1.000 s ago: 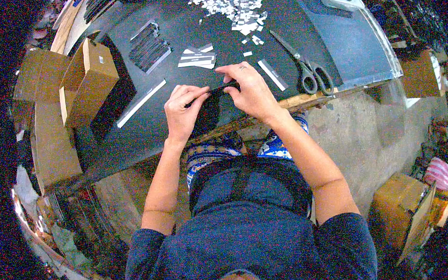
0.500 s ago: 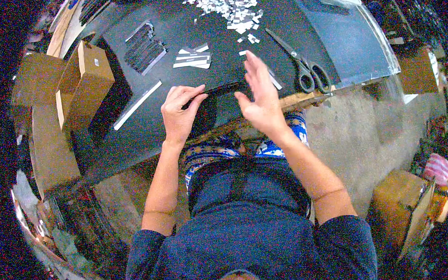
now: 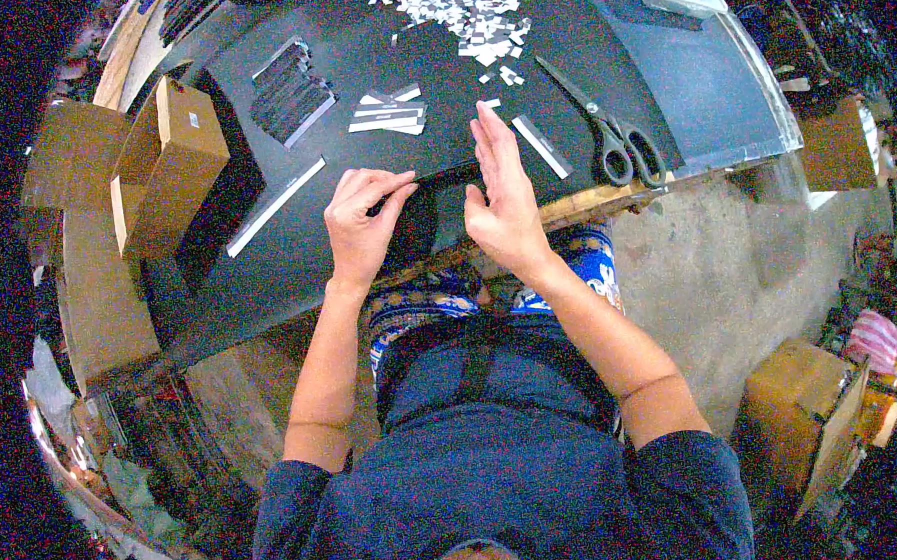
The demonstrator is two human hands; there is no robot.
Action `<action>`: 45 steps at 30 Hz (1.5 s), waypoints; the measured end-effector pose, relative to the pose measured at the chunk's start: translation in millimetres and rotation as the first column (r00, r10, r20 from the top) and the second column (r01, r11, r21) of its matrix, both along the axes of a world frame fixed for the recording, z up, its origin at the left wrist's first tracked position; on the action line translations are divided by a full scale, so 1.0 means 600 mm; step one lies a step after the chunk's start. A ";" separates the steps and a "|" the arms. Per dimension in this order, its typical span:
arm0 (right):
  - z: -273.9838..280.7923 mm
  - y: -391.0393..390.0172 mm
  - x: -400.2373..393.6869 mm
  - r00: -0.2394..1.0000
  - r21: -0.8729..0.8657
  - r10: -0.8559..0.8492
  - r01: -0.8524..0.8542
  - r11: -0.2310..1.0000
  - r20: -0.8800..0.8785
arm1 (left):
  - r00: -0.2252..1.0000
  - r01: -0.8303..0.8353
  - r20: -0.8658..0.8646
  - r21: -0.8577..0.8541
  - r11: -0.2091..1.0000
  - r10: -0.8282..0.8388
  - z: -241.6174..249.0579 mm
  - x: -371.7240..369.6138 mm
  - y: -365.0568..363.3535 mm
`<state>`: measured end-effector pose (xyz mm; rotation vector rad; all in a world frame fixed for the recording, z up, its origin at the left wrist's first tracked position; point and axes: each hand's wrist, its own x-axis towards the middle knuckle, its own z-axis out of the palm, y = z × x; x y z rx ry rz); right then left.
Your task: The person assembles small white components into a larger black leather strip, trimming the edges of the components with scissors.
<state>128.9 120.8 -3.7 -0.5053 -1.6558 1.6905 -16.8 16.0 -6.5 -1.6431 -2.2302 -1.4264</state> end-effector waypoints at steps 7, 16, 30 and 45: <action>0.011 0.026 0.002 0.943 0.600 -0.283 0.125 0.791 0.176 | 1.000 -0.001 0.001 -0.011 1.000 0.001 0.001 -0.001 -0.001; -0.001 0.055 -0.013 0.971 0.751 -0.181 0.001 0.660 0.158 | 1.000 -0.012 0.007 -0.008 1.000 0.012 0.003 -0.002 -0.001; 0.010 0.065 0.002 0.951 0.774 -0.249 0.015 0.633 0.185 | 0.998 -0.021 0.053 -0.009 1.000 0.022 0.009 0.003 -0.008; 0.025 0.110 0.090 0.621 0.722 -0.563 -0.006 0.692 0.545 | 0.997 -0.033 0.065 -0.006 0.999 0.034 0.006 0.001 -0.008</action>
